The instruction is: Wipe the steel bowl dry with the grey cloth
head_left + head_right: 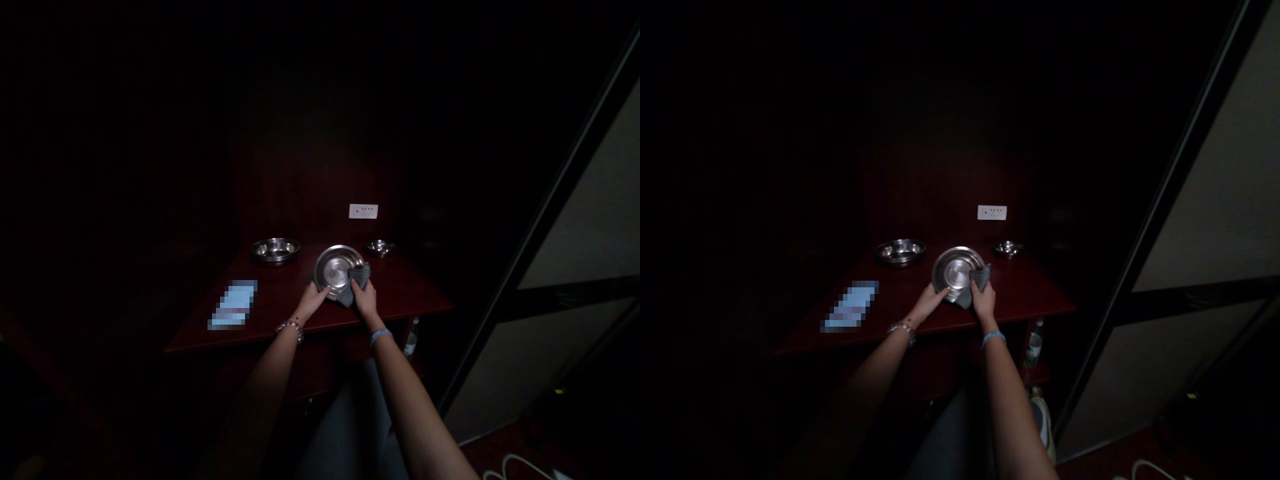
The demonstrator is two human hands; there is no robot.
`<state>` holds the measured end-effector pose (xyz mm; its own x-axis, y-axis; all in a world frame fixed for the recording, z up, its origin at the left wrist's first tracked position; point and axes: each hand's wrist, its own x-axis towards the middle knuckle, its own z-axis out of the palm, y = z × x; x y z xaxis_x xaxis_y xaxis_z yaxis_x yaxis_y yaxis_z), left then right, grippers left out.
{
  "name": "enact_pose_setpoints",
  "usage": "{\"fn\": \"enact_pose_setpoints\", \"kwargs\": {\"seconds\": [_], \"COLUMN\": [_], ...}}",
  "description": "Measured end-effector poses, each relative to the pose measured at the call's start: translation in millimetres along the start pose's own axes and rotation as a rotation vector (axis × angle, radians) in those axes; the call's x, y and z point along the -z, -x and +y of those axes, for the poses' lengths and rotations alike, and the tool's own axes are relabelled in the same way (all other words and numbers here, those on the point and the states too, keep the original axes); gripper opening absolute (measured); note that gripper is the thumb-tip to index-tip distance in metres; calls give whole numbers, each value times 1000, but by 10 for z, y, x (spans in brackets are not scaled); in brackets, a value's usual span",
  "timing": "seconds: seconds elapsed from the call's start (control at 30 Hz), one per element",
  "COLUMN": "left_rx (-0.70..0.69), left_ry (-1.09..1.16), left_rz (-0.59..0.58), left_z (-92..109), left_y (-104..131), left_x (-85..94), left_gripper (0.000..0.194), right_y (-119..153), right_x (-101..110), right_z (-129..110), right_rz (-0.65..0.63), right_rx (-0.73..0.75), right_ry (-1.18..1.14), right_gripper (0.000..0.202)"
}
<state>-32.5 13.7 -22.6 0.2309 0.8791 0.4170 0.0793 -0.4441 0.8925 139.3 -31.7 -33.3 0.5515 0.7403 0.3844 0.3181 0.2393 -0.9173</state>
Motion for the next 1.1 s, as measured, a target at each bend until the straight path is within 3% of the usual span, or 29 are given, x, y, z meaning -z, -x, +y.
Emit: {"fn": "enact_pose_setpoints", "kwargs": {"seconds": [1.1], "left_rx": [5], "left_ry": [-13], "left_rz": [5], "left_z": [-2], "left_y": [-3], "left_x": [11], "left_gripper": [46], "right_y": [32], "right_x": [3], "right_z": [-34], "right_rz": [10], "right_rx": [0], "right_ry": [9], "right_gripper": [31]}}
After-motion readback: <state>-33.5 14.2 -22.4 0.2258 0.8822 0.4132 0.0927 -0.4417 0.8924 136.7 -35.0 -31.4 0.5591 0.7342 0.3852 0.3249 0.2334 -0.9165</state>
